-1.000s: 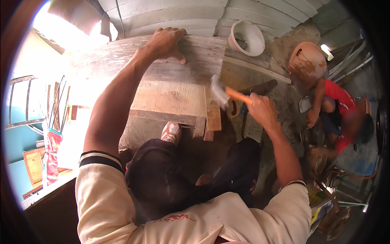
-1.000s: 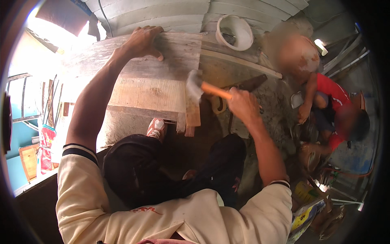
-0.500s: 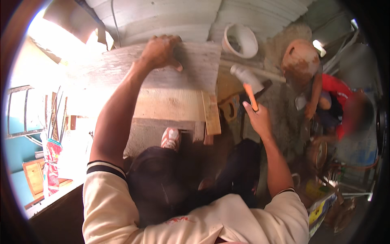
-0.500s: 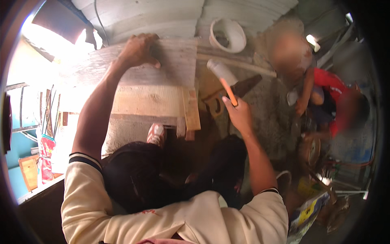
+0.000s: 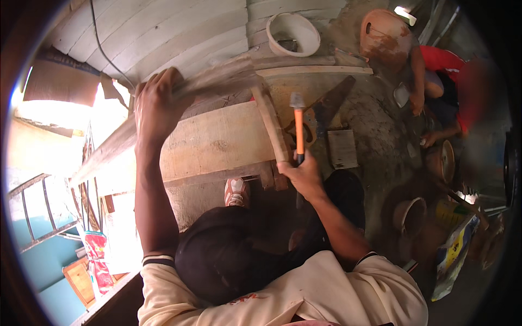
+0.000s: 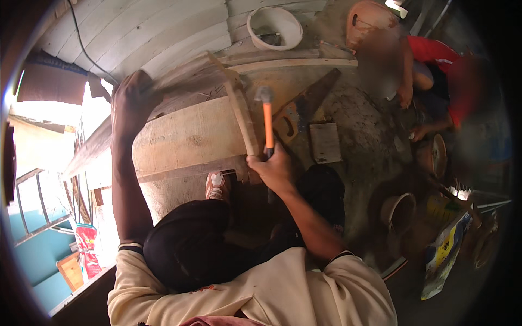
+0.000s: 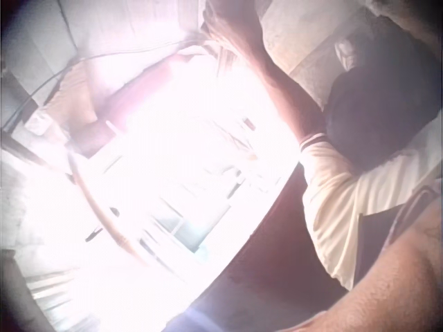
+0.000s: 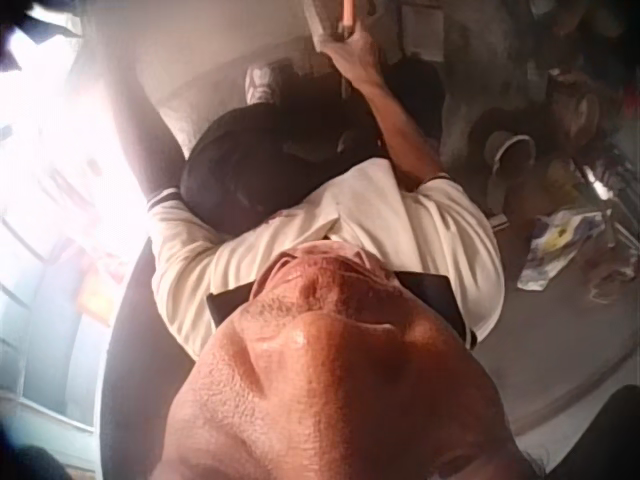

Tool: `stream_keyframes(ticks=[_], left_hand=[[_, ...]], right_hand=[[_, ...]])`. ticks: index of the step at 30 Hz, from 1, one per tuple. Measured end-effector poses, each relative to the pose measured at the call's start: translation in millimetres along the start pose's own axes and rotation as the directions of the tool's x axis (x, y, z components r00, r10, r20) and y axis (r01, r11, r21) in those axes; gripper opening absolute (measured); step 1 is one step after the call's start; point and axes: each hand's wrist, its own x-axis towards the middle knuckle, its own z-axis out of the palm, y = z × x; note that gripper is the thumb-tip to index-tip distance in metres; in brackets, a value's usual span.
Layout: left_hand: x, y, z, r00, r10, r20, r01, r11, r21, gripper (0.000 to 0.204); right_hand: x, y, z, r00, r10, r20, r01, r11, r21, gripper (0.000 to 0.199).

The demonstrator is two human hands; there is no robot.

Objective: The person assembles a wooden structure by positioning planks and using a hammer to drive nails into the wood. They repeatedly adjust the pieces and secure them together, then move a bucket and handle additional wooden boards.

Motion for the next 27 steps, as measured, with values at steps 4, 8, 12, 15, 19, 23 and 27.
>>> stream_keyframes(ticks=[4, 8, 12, 15, 19, 23, 27], left_hand=[[-25.7, 11.1, 8.6, 0.987, 0.092, -0.133, -0.084, 0.995, 0.061, 0.027], [-66.8, 27.9, 39.3, 0.983, 0.115, -0.142, -0.104, 0.992, 0.077, 0.031], [-102.0, 37.3, 63.4, 0.986, 0.152, -0.067, -0.147, 0.986, 0.076, 0.032], [-116.7, 39.3, 76.1, 0.986, 0.161, -0.052, -0.158, 0.986, 0.053, 0.035], [-139.8, 36.9, 91.3, 0.985, 0.169, -0.029, -0.168, 0.986, 0.010, 0.038], [-164.8, 32.7, 112.0, 0.977, 0.212, -0.010, -0.212, 0.977, -0.023, 0.054], [-176.1, 30.7, 116.8, 0.974, 0.227, 0.005, -0.225, 0.967, -0.118, 0.066]], right_hand=[[-2.3, 12.2, -30.4, 0.999, 0.046, 0.016, -0.046, 0.780, 0.625, 0.027], [1.3, 12.3, -59.4, 1.000, 0.010, -0.002, -0.006, 0.729, 0.684, 0.032], [2.7, 9.3, -72.8, 0.999, 0.045, 0.025, -0.050, 0.731, 0.681, 0.047], [2.7, 11.9, -74.1, 0.998, 0.048, 0.045, -0.065, 0.712, 0.699, 0.057], [6.8, 18.0, -73.1, 0.989, 0.003, 0.149, -0.121, 0.596, 0.794, 0.066], [10.9, 20.1, -74.0, 0.967, -0.068, 0.244, -0.185, 0.468, 0.864, 0.071], [8.9, 18.5, -72.9, 0.957, -0.091, 0.275, -0.208, 0.443, 0.872, 0.075]])
